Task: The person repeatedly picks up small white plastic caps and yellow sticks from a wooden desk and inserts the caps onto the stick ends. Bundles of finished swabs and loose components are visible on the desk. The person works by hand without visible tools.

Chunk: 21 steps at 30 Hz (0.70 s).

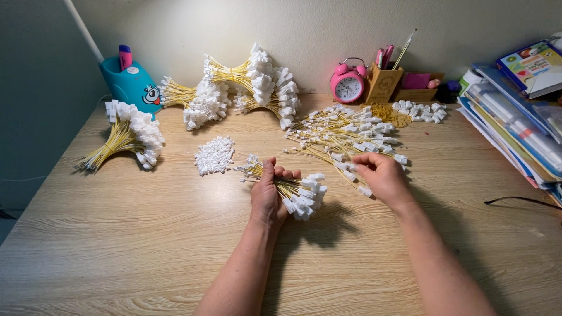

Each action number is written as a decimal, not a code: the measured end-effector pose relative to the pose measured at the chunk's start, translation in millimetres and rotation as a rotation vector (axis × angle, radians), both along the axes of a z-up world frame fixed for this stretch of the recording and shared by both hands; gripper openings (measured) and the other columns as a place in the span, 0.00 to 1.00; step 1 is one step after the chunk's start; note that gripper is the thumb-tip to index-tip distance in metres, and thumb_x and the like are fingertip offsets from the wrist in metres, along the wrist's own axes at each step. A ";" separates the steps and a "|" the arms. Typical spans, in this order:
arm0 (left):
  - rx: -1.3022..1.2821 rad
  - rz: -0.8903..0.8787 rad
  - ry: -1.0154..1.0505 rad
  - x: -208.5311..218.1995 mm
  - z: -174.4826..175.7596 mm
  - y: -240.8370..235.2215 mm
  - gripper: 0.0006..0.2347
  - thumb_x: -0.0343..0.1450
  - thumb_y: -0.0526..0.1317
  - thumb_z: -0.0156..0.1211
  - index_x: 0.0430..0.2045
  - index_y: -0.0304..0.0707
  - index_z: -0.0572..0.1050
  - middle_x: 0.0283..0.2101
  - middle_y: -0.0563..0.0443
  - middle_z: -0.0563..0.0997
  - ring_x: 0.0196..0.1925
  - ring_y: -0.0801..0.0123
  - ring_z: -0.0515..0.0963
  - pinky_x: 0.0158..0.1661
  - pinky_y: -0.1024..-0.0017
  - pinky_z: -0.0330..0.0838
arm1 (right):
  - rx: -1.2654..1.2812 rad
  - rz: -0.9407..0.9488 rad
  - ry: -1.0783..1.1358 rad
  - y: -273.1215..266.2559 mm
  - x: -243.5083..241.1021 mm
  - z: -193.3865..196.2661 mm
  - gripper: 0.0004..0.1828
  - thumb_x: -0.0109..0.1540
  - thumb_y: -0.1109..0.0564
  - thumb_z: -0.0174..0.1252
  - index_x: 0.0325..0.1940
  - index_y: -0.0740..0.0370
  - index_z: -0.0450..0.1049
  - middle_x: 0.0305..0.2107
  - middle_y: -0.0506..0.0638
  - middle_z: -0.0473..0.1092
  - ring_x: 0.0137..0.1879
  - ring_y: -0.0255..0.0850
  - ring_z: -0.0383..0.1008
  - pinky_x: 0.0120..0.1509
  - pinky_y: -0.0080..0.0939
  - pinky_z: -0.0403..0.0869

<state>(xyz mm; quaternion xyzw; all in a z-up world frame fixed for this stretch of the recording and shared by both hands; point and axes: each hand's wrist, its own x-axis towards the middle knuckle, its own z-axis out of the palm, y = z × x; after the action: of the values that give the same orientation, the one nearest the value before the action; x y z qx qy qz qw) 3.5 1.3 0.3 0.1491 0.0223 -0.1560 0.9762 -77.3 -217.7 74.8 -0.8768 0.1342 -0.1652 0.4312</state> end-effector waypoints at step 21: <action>0.007 -0.001 0.013 -3.3 3.8 -3.0 0.09 0.73 0.48 0.54 0.38 0.44 0.72 0.22 0.58 0.69 0.26 0.71 0.78 0.48 0.54 0.79 | -0.349 -0.113 -0.263 -25.3 31.1 -52.4 0.10 0.58 0.58 0.65 0.43 0.50 0.80 0.34 0.46 0.77 0.42 0.43 0.76 0.47 0.40 0.74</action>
<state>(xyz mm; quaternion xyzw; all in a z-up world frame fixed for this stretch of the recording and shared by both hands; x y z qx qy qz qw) 0.2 -1.7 4.1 0.1513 0.0292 -0.1575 0.9754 -46.2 -243.0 22.3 -0.9002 0.0952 -0.3227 0.2767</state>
